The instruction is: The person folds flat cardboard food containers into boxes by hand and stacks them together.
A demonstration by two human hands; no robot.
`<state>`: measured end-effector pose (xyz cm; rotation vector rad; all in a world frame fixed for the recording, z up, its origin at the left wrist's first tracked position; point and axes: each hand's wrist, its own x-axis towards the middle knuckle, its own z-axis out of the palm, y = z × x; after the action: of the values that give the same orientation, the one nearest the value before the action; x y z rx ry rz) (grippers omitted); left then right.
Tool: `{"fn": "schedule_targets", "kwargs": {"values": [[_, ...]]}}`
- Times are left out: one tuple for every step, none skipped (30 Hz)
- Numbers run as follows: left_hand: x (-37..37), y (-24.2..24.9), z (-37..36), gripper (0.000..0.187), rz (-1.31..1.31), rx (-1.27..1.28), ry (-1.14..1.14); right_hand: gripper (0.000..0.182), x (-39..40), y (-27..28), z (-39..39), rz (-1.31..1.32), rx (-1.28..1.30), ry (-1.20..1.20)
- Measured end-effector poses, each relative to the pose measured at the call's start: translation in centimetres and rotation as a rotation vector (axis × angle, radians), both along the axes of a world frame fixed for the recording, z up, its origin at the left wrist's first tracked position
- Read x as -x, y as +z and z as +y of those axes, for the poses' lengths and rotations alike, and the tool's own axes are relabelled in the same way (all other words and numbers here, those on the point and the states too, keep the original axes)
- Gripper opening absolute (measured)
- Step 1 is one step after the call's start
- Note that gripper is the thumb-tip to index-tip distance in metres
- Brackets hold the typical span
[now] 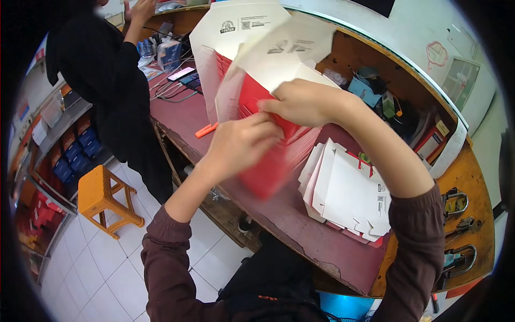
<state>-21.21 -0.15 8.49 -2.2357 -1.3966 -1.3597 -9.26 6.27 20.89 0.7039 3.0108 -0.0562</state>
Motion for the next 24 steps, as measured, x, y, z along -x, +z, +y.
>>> {"fn": "schedule_targets", "kwargs": {"values": [[-0.3,-0.1,-0.2,0.009,0.068,-0.038,0.036,0.031,0.4,-0.2,0.3,0.004,-0.002,0.003],[-0.4,0.0,-0.5,0.014,0.108,-0.009,0.052,0.03,1.1,-0.9,0.8,0.036,-0.12,0.031],[-0.3,0.0,-0.5,0.014,0.114,-0.014,0.051,0.029,1.9,-1.6,1.3,0.069,-0.242,0.056],[-0.1,-0.2,-0.4,0.017,0.152,-0.102,0.149,0.023,2.6,-1.8,1.0,0.068,-0.26,0.049],[0.2,-0.5,-0.2,0.021,0.19,-0.189,0.246,0.023,2.4,-1.7,0.8,0.075,-0.261,0.045],[0.7,-0.6,0.0,0.021,0.195,-0.191,0.244,0.02,2.1,-1.6,0.7,0.076,-0.297,0.043],[1.3,-0.8,0.1,0.023,0.238,-0.14,0.397,0.017,2.0,-1.5,0.4,0.074,-0.327,0.041],[1.6,-1.1,0.3,0.026,0.281,-0.088,0.55,0.013,2.1,-1.8,0.6,0.091,-0.372,0.047],[1.6,-1.3,0.6,0.026,0.284,-0.089,0.549,0.013,2.2,-1.9,0.5,0.095,-0.373,0.046],[1.5,-1.5,0.8,0.026,0.326,-0.116,0.601,0.013,2.4,-2.0,0.3,0.072,-0.383,0.012],[1.4,-1.8,1.1,0.026,0.366,-0.143,0.652,0.014,2.6,-2.1,0.2,0.047,-0.394,-0.021],[1.3,-2.1,1.4,0.026,0.368,-0.143,0.648,0.014,3.0,-2.4,0.3,0.049,-0.394,-0.025],[1.2,-2.3,1.8,0.025,0.365,-0.208,0.654,0.015,3.5,-3.1,0.8,-0.019,-0.364,-0.015],[1.1,-2.3,2.1,0.024,0.364,-0.275,0.655,0.017,3.8,-3.7,1.5,-0.083,-0.333,-0.009],[1.0,-2.1,2.1,0.024,0.371,-0.282,0.64,0.017,3.8,-4.0,2.5,-0.076,-0.334,-0.025],[1.1,-2.0,2.0,0.024,0.359,-0.255,0.621,0.02,4.0,-3.9,4.0,-0.178,-0.219,0.0],[1.1,-1.9,1.9,0.024,0.347,-0.23,0.606,0.025,4.2,-3.3,5.0,-0.279,-0.107,0.026],[0.8,-1.9,1.8,0.024,0.349,-0.24,0.599,0.036,3.1,-2.6,6.5,-0.22,0.161,0.027],[0.5,-2.1,1.6,0.025,0.268,-0.251,0.577,0.036,1.9,-1.9,7.4,-0.215,0.155,0.019],[0.2,-2.2,1.4,0.026,0.185,-0.263,0.554,0.04,0.6,-1.1,8.2,-0.013,0.244,-0.071],[-0.5,-2.1,1.3,0.026,0.183,-0.277,0.548,0.044,-0.5,-0.2,9.1,0.192,0.327,-0.158],[-1.5,-1.8,1.1,0.029,0.143,-0.361,0.496,0.046,-1.2,-0.1,11.2,0.174,-0.007,-0.234],[-2.1,-1.5,1.1,0.031,0.104,-0.442,0.439,0.049,-1.7,-0.8,13.7,0.152,-0.339,-0.31],[-2.2,-1.6,1.6,0.051,0.145,-0.397,0.343,0.049,-2.2,-1.6,15.5,0.159,-0.345,-0.32]]}}
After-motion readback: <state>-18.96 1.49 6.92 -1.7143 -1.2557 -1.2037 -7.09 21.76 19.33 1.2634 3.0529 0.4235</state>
